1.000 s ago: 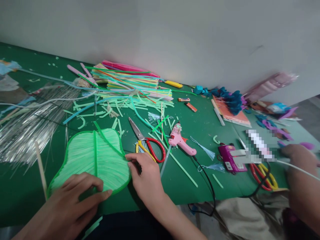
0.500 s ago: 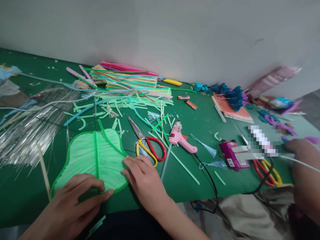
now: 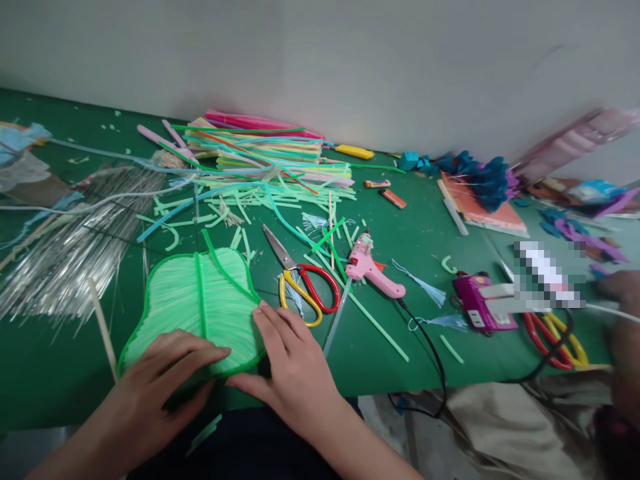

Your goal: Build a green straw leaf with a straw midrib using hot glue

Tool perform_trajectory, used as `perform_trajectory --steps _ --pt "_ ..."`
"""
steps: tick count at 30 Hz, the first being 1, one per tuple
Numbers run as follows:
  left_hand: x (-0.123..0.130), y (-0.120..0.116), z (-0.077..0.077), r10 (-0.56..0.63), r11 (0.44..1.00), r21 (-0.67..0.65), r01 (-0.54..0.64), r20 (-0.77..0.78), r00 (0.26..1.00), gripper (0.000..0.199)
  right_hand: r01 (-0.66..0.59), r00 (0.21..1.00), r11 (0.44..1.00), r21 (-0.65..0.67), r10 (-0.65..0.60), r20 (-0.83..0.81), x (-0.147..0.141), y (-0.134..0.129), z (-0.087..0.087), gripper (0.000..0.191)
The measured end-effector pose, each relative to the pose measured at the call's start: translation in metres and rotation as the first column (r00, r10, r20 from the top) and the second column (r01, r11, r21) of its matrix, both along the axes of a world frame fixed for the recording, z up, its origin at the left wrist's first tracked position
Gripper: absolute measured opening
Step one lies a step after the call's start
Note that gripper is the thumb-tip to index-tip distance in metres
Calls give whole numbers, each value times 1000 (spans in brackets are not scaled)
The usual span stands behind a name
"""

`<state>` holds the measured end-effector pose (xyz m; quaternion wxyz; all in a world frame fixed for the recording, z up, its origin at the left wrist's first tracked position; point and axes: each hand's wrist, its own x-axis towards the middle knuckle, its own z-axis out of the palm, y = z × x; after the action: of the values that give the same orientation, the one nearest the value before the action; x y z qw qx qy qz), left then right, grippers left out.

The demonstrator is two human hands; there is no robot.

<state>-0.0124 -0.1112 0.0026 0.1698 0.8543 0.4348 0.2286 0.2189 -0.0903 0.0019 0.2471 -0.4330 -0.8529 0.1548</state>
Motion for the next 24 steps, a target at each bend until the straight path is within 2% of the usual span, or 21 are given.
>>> perform_trajectory --steps 5,9,11,13,15,17,19,21,24 --pt "0 -4 0 28 1000 -2 -28 -16 999 36 79 996 997 -6 -79 -36 -6 -7 -4 80" --pt "-8 3 13 -42 998 -53 40 -19 999 30 85 996 996 22 -84 -39 -9 -10 -6 86" --pt "-12 18 22 -88 994 -68 86 -30 996 22 79 996 997 20 -78 -29 -10 -10 -5 87" --pt "-14 42 29 -83 996 -30 81 -74 994 14 77 997 997 20 -77 -20 -10 -9 -4 87" --pt "-9 68 33 -87 996 16 90 -153 984 23 78 997 996 32 -78 -10 -10 -8 -2 85" --pt "1 91 32 -93 996 -3 95 -213 973 26 73 997 996 56 -74 3 -10 -6 -2 83" --pt "13 103 28 -99 995 -2 102 -234 967 26 64 998 994 90 -65 15 -9 -4 -3 81" --pt "23 105 23 -89 996 9 94 -239 967 26 50 999 990 129 -52 15 -8 -2 -5 79" --pt "31 93 17 -31 993 106 57 -227 973 28 27 1000 987 160 -26 -4 -7 1 -9 79"
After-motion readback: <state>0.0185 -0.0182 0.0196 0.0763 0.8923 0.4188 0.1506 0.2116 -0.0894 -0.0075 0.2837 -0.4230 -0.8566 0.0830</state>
